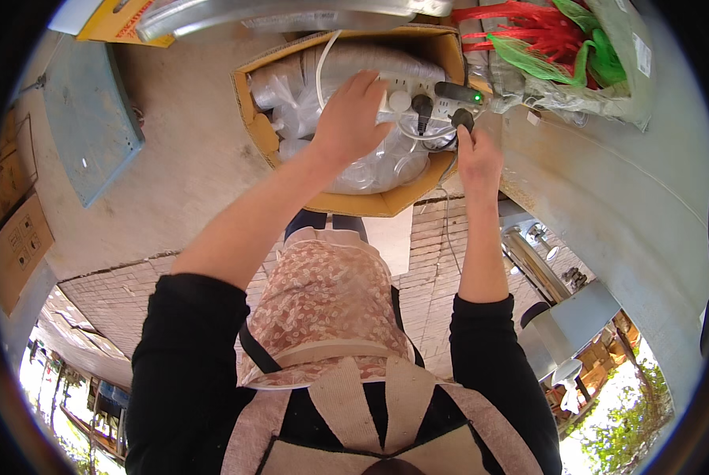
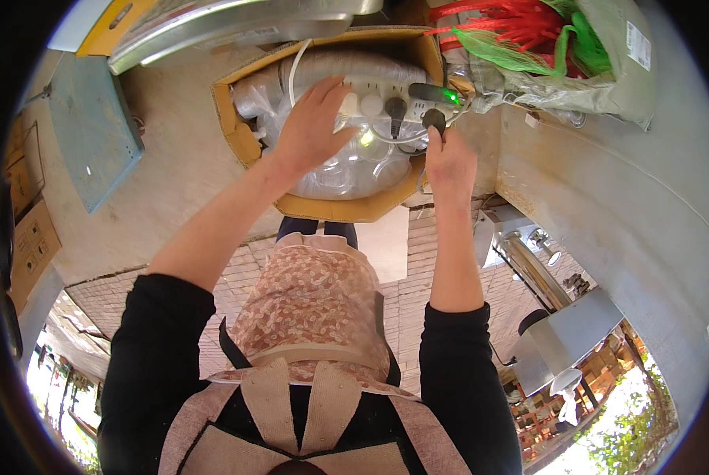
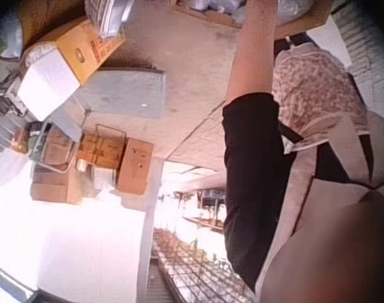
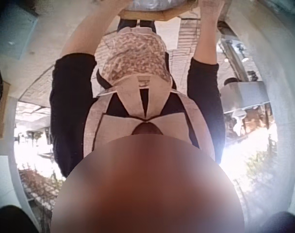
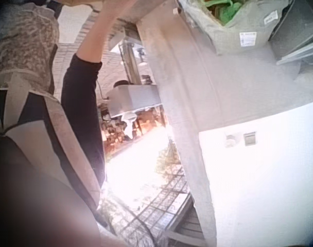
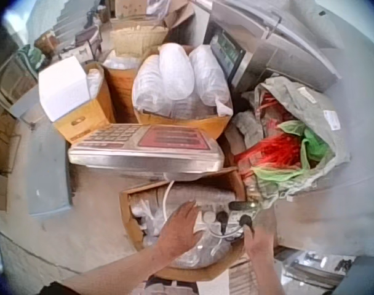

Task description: The person scoops a light-colored powder into a clear jar on a digital scale, then transfers the powder into a plastic bag and places it on a shelf. The person then carries two jars to an outdoor area, places them on a sealing machine, and seals them with lids. The person plugs in the machine and retrieves the sealed jars.

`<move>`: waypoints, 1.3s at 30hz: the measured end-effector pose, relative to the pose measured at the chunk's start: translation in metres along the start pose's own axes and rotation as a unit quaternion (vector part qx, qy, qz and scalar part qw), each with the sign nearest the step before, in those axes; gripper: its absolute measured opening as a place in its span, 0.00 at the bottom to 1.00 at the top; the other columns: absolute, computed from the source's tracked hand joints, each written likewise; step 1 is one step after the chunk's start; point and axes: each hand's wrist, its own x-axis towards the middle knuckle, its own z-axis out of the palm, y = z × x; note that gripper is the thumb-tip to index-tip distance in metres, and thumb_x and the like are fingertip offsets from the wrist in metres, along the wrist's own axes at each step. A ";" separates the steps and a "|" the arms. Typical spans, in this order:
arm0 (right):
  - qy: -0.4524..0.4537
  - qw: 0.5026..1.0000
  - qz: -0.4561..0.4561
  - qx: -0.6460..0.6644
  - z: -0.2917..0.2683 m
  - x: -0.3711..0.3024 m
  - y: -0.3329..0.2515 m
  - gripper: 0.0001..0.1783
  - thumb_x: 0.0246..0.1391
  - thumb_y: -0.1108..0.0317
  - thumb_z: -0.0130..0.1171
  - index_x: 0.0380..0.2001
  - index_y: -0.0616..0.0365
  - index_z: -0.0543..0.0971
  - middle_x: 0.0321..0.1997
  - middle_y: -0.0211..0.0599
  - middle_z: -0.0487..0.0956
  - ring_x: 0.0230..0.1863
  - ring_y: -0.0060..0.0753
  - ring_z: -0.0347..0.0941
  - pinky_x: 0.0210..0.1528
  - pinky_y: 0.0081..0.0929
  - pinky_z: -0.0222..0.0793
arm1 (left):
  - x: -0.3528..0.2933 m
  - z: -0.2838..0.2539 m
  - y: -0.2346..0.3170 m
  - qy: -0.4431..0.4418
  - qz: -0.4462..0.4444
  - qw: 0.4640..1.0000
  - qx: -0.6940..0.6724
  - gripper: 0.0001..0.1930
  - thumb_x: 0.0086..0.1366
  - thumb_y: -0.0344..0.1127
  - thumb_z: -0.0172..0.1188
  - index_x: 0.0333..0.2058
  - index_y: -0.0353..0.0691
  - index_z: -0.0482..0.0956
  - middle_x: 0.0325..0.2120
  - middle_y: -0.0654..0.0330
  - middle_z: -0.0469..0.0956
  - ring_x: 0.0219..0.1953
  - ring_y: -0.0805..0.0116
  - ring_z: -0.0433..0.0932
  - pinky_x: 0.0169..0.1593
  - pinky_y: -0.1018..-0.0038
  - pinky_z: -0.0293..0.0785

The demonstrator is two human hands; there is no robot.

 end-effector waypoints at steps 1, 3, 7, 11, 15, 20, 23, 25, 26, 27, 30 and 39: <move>-0.011 1.000 -0.012 0.008 0.005 0.005 0.004 0.20 0.54 0.57 0.54 0.21 0.66 0.74 0.21 0.54 0.74 0.25 0.56 0.71 0.28 0.41 0.64 | 0.012 0.008 -0.006 -0.018 -0.007 0.999 0.029 0.26 0.52 0.32 0.59 0.51 0.34 0.66 0.54 0.47 0.65 0.57 0.48 0.62 0.59 0.61 0.61; -0.038 0.999 0.015 -0.018 0.011 0.014 0.013 0.20 0.54 0.57 0.54 0.22 0.66 0.75 0.21 0.54 0.74 0.25 0.55 0.71 0.29 0.40 0.65 | 0.027 0.022 -0.017 -0.039 -0.003 0.995 0.089 0.27 0.52 0.32 0.57 0.52 0.34 0.65 0.56 0.47 0.63 0.60 0.49 0.59 0.61 0.61 0.57; -0.066 0.997 0.021 -0.020 0.019 0.022 0.024 0.19 0.53 0.58 0.55 0.22 0.66 0.76 0.21 0.54 0.74 0.24 0.54 0.71 0.28 0.38 0.65 | 0.031 0.040 -0.030 -0.082 -0.023 0.992 0.097 0.28 0.52 0.31 0.55 0.55 0.37 0.65 0.58 0.49 0.61 0.63 0.50 0.55 0.65 0.60 0.51; -0.084 0.995 0.054 -0.014 0.020 0.022 0.024 0.19 0.53 0.58 0.56 0.22 0.66 0.75 0.20 0.53 0.73 0.24 0.54 0.70 0.28 0.39 0.65 | 0.025 0.047 -0.033 -0.111 -0.045 0.990 0.077 0.31 0.51 0.32 0.55 0.56 0.40 0.63 0.60 0.51 0.60 0.64 0.51 0.54 0.65 0.59 0.50; -0.060 0.997 0.001 -0.050 0.020 0.022 0.015 0.19 0.52 0.58 0.57 0.20 0.66 0.74 0.17 0.47 0.72 0.20 0.43 0.66 0.27 0.34 0.63 | 0.019 0.049 -0.037 -0.094 -0.043 0.993 0.053 0.32 0.50 0.33 0.55 0.57 0.40 0.62 0.59 0.52 0.60 0.64 0.52 0.54 0.65 0.59 0.52; -0.061 0.993 -0.010 -0.103 0.025 0.026 0.002 0.19 0.51 0.57 0.57 0.22 0.67 0.75 0.20 0.49 0.74 0.23 0.45 0.69 0.31 0.34 0.64 | 0.015 0.055 -0.034 -0.052 -0.043 0.994 0.084 0.34 0.48 0.31 0.62 0.56 0.40 0.63 0.58 0.55 0.63 0.62 0.55 0.57 0.63 0.61 0.56; -0.047 0.994 0.041 -0.094 0.029 0.027 0.001 0.20 0.51 0.56 0.57 0.23 0.67 0.76 0.21 0.49 0.74 0.25 0.45 0.70 0.32 0.35 0.65 | 0.015 0.059 -0.029 -0.036 -0.062 0.994 0.080 0.36 0.45 0.32 0.66 0.55 0.40 0.63 0.57 0.57 0.64 0.62 0.56 0.59 0.62 0.62 0.58; -0.057 0.994 0.039 -0.082 0.029 0.029 0.003 0.20 0.51 0.57 0.57 0.23 0.67 0.76 0.20 0.49 0.74 0.23 0.44 0.68 0.31 0.34 0.64 | 0.014 0.059 -0.027 -0.038 -0.073 0.994 0.074 0.38 0.43 0.32 0.68 0.55 0.39 0.63 0.56 0.58 0.65 0.61 0.57 0.59 0.62 0.62 0.59; -0.063 0.993 0.049 -0.088 0.028 0.030 0.004 0.20 0.51 0.57 0.57 0.22 0.67 0.76 0.20 0.49 0.74 0.23 0.44 0.67 0.31 0.34 0.64 | 0.015 0.060 -0.026 -0.041 -0.075 0.993 0.077 0.38 0.43 0.32 0.68 0.55 0.39 0.63 0.56 0.58 0.65 0.61 0.57 0.59 0.62 0.62 0.59; -0.069 0.994 0.031 -0.083 0.026 0.031 0.006 0.19 0.51 0.57 0.57 0.23 0.66 0.76 0.21 0.50 0.74 0.24 0.47 0.69 0.31 0.35 0.64 | 0.014 0.059 -0.026 -0.031 -0.069 0.994 0.076 0.38 0.43 0.32 0.69 0.55 0.39 0.63 0.56 0.58 0.65 0.61 0.58 0.59 0.62 0.62 0.59; -0.054 0.996 0.022 -0.072 0.012 0.027 0.015 0.18 0.51 0.58 0.57 0.24 0.65 0.76 0.23 0.50 0.76 0.25 0.50 0.71 0.31 0.36 0.66 | 0.015 0.059 -0.028 -0.039 -0.070 0.994 0.074 0.38 0.44 0.33 0.68 0.56 0.38 0.63 0.57 0.56 0.64 0.61 0.57 0.59 0.63 0.62 0.57; -0.017 0.998 0.044 -0.029 -0.004 -0.033 0.047 0.12 0.52 0.65 0.58 0.24 0.65 0.75 0.19 0.46 0.72 0.21 0.36 0.65 0.28 0.30 0.64 | 0.015 0.061 -0.013 -0.001 -0.095 0.993 0.067 0.37 0.44 0.28 0.55 0.58 0.40 0.61 0.60 0.51 0.58 0.64 0.52 0.54 0.65 0.52 0.48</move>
